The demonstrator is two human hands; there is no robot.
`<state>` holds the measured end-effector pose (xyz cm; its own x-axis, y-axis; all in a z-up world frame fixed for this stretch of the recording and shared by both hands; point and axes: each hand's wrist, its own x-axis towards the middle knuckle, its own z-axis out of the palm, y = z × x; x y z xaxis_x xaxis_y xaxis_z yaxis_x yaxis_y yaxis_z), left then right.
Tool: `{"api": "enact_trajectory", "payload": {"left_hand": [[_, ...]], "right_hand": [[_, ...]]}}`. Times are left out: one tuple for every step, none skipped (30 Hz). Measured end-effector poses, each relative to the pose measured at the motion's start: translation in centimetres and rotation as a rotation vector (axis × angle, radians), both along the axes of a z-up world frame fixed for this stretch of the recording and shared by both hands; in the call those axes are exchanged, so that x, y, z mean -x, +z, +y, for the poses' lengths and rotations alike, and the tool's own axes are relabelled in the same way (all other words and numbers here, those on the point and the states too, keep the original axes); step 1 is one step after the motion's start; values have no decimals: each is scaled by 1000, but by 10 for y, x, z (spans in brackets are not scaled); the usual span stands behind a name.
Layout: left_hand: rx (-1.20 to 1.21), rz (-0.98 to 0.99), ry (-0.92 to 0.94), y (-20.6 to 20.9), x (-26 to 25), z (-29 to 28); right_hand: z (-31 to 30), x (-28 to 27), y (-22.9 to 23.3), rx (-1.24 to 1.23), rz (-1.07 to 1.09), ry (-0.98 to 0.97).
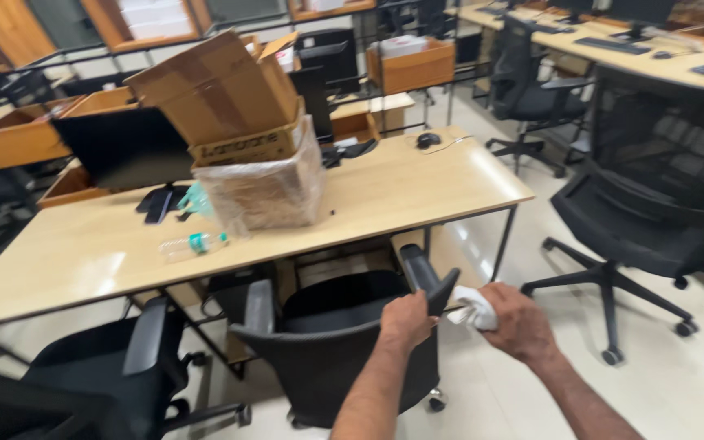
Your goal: The person wipes the armrests, backrest, and seat of a black office chair using a white cloth. They move the chair around the room to access different areas and continue wiping various surfaces of the chair.
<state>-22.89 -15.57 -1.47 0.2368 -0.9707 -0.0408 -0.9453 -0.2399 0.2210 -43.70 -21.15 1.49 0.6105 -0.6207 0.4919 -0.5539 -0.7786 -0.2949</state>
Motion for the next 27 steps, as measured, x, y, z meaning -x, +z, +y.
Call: {"api": "enact_trajectory", "payload": {"left_hand": [[14,-3,5,-1,-6,2],[28,11,6,-2,-16,10],[42,26,0,-2,-21,17],[57,41,-6,-2,-26,25],[31,31,22,1,-34,34],[5,22,50,3,-44,45],[-20,11,82,6,-56,57],[-29,-15,112,8,-67,70],[-38,-45,143,10,-78,83],[-47,-74,173,11,-89,94],[-43,-89,197,11,-98,103],[-40,-103,221,9,-107,111],[-40,-117,242,6,-112,117],[-34,-133,252,3,-115,119],[-27,-146,257,0,-114,116],[-21,-159,262,-3,-113,114],[-14,-175,269,-6,-111,111],[-8,-190,276,-8,-109,108],[-5,-209,284,-10,-108,107],[-7,-200,277,-10,-107,106],[-13,-195,274,-9,-109,107],[-19,-189,271,-8,-110,109],[-8,-182,275,-8,-109,109],[3,-175,279,-8,-107,109],[15,-167,284,-8,-106,110],[11,-170,285,-9,-106,110],[9,-173,286,-10,-106,108]], "right_hand": [[1,-5,6,17,-24,14],[3,-12,12,34,-49,28],[6,-21,16,61,-68,80],[10,-32,19,88,-87,132],[14,-43,22,116,-107,182],[18,-55,25,153,-104,210],[23,-70,27,192,-104,241],[27,-83,28,230,-104,273],[32,-96,28,167,-43,268],[38,-108,26,105,18,262],[41,-117,25,43,79,251],[42,-124,24,12,111,247],[44,-130,22,-22,144,243],[45,-134,19,-56,178,238],[46,-135,17,-98,190,229],[45,-134,16,-140,202,219],[42,-133,14,-178,216,208],[39,-131,11,-156,200,222],[37,-130,8,-136,181,237],[34,-129,3,-116,161,253],[31,-128,-2,-61,147,285],[25,-127,-6,-6,133,316],[17,-124,-9,50,119,346],[9,-121,-11,48,156,332],[1,-117,-11,47,194,317],[-3,-116,-12,46,233,302],[-7,-115,-12,31,253,283]]}}
